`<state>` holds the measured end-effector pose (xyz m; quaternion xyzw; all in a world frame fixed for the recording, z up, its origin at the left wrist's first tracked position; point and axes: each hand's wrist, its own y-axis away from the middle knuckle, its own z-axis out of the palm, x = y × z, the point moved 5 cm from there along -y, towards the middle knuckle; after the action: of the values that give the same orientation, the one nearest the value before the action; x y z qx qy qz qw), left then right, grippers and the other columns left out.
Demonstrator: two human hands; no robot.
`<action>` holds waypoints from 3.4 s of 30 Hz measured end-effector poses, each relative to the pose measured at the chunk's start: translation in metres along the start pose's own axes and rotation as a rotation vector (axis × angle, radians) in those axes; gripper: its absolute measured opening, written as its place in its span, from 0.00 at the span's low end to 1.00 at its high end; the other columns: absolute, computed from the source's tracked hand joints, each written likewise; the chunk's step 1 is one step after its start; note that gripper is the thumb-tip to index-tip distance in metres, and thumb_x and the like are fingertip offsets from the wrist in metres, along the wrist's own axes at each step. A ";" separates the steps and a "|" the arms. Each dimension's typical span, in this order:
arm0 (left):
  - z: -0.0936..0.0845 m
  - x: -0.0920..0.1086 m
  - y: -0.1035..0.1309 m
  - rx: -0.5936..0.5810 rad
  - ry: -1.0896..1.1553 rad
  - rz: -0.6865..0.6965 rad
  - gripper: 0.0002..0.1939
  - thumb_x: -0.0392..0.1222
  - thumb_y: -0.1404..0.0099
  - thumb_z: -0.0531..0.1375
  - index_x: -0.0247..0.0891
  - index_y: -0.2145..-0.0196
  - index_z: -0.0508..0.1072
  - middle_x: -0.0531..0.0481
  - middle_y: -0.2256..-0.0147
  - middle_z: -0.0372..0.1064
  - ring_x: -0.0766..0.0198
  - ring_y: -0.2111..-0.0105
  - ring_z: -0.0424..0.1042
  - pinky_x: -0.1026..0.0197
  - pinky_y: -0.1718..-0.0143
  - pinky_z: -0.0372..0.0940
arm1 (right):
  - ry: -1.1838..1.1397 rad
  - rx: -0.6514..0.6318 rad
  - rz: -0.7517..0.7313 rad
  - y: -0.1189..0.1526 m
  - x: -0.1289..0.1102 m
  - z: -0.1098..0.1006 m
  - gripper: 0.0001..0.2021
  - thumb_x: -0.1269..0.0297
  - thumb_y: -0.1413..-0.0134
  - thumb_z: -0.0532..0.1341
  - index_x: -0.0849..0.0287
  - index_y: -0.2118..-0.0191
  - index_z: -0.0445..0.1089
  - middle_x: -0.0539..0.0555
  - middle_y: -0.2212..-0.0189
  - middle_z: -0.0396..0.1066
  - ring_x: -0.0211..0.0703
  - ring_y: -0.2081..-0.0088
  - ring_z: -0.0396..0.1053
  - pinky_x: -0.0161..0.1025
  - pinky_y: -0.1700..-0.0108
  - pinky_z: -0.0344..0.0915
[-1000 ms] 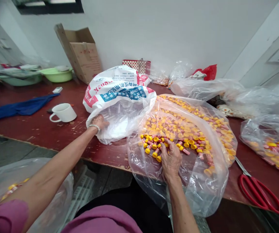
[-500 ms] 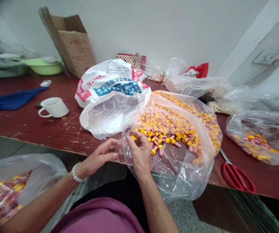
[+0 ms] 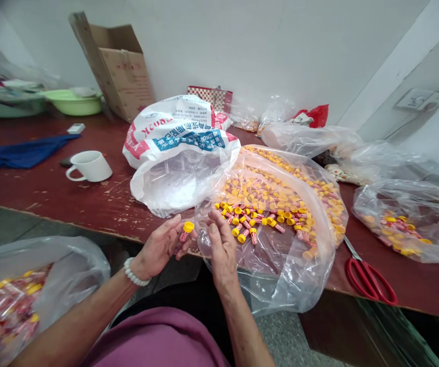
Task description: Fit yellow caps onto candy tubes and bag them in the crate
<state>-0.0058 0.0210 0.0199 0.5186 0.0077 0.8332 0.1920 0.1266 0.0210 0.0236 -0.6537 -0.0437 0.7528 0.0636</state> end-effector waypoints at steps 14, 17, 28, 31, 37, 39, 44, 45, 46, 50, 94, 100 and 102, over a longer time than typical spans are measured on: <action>-0.014 -0.016 -0.018 -0.100 0.446 -0.272 0.12 0.47 0.46 0.53 0.36 0.78 0.69 0.55 0.89 0.52 0.69 0.90 0.49 0.67 0.89 0.44 | 0.591 0.450 -0.162 -0.019 0.008 -0.110 0.18 0.54 0.47 0.58 0.61 0.56 0.71 0.59 0.59 0.73 0.46 0.59 0.70 0.44 0.56 0.66; -0.015 -0.016 -0.019 -0.180 0.484 -0.312 0.15 0.49 0.44 0.54 0.35 0.76 0.71 0.55 0.87 0.53 0.68 0.88 0.53 0.66 0.87 0.48 | 0.640 0.428 -0.146 -0.020 0.017 -0.117 0.18 0.54 0.46 0.57 0.61 0.56 0.70 0.59 0.59 0.72 0.46 0.59 0.70 0.43 0.59 0.67; -0.006 -0.011 -0.010 -0.291 0.431 -0.285 0.23 0.53 0.39 0.50 0.34 0.80 0.70 0.54 0.87 0.49 0.69 0.88 0.52 0.67 0.87 0.48 | 0.631 0.409 -0.142 -0.020 0.020 -0.114 0.18 0.53 0.47 0.58 0.61 0.56 0.71 0.59 0.60 0.73 0.46 0.61 0.71 0.42 0.61 0.67; -0.004 -0.011 -0.008 -0.307 0.440 -0.282 0.22 0.52 0.39 0.49 0.34 0.81 0.69 0.55 0.87 0.48 0.70 0.88 0.51 0.67 0.88 0.47 | 0.610 0.399 -0.151 -0.019 0.022 -0.115 0.18 0.53 0.47 0.58 0.61 0.56 0.70 0.60 0.59 0.73 0.47 0.59 0.70 0.43 0.60 0.67; -0.002 -0.010 -0.002 -0.288 0.440 -0.256 0.20 0.51 0.40 0.50 0.35 0.81 0.68 0.56 0.88 0.47 0.71 0.90 0.46 0.69 0.89 0.45 | 0.585 0.391 -0.159 -0.015 0.015 -0.111 0.17 0.54 0.47 0.59 0.61 0.57 0.70 0.59 0.60 0.72 0.47 0.59 0.70 0.44 0.60 0.68; 0.000 -0.011 0.000 -0.233 0.375 -0.256 0.20 0.52 0.40 0.51 0.35 0.80 0.67 0.56 0.89 0.47 0.72 0.90 0.46 0.69 0.90 0.44 | 0.586 0.357 -0.189 -0.011 0.003 -0.100 0.16 0.55 0.47 0.60 0.60 0.57 0.70 0.58 0.60 0.72 0.47 0.59 0.70 0.44 0.59 0.68; 0.014 -0.023 0.009 -0.137 0.080 -0.373 0.27 0.65 0.39 0.48 0.35 0.72 0.67 0.57 0.85 0.52 0.74 0.88 0.48 0.71 0.89 0.38 | 0.545 -0.007 -0.346 0.009 -0.035 -0.041 0.12 0.63 0.43 0.58 0.53 0.53 0.70 0.55 0.55 0.70 0.44 0.52 0.67 0.43 0.52 0.65; 0.017 -0.024 0.010 -0.127 0.035 -0.379 0.29 0.67 0.40 0.47 0.36 0.72 0.65 0.57 0.85 0.53 0.74 0.88 0.48 0.71 0.89 0.37 | 0.533 -0.082 -0.368 0.013 -0.038 -0.029 0.12 0.64 0.43 0.58 0.52 0.53 0.70 0.55 0.54 0.70 0.44 0.52 0.67 0.43 0.51 0.65; 0.019 -0.024 0.012 -0.118 0.006 -0.375 0.28 0.68 0.41 0.47 0.37 0.72 0.63 0.56 0.84 0.54 0.73 0.87 0.50 0.71 0.88 0.36 | 0.521 -0.137 -0.385 0.017 -0.040 -0.020 0.12 0.65 0.43 0.58 0.52 0.53 0.70 0.54 0.55 0.70 0.43 0.52 0.67 0.43 0.51 0.64; 0.025 -0.018 0.020 -0.139 -0.022 -0.310 0.23 0.63 0.40 0.51 0.38 0.73 0.57 0.55 0.78 0.58 0.73 0.83 0.54 0.72 0.88 0.38 | 0.488 -0.184 -0.402 0.021 -0.039 -0.008 0.09 0.68 0.43 0.58 0.52 0.58 0.72 0.52 0.61 0.72 0.41 0.57 0.69 0.41 0.53 0.66; -0.079 0.081 -0.065 0.611 -1.150 0.287 0.09 0.41 0.41 0.58 0.36 0.64 0.73 0.51 0.72 0.67 0.64 0.71 0.67 0.66 0.73 0.58 | 1.111 0.224 -0.371 -0.024 0.014 -0.118 0.20 0.49 0.43 0.52 0.60 0.60 0.71 0.61 0.62 0.70 0.50 0.60 0.68 0.48 0.58 0.66; -0.139 0.113 -0.135 0.692 -1.336 0.197 0.08 0.38 0.37 0.57 0.32 0.62 0.73 0.44 0.59 0.69 0.55 0.55 0.67 0.55 0.55 0.62 | 1.245 0.191 -0.297 -0.026 0.041 -0.131 0.24 0.44 0.44 0.52 0.62 0.61 0.71 0.60 0.66 0.71 0.50 0.63 0.68 0.46 0.58 0.64; -0.146 0.111 -0.152 0.653 -1.348 0.133 0.13 0.43 0.35 0.56 0.32 0.57 0.70 0.45 0.56 0.68 0.57 0.56 0.68 0.51 0.54 0.64 | 1.297 0.197 -0.293 -0.028 0.040 -0.124 0.24 0.45 0.44 0.52 0.63 0.59 0.70 0.61 0.64 0.71 0.51 0.62 0.67 0.47 0.58 0.64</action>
<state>-0.1285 0.2252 0.0161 0.9463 0.1039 0.3004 -0.0595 0.2447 0.0525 -0.0293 -0.9521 -0.0160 0.1917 0.2378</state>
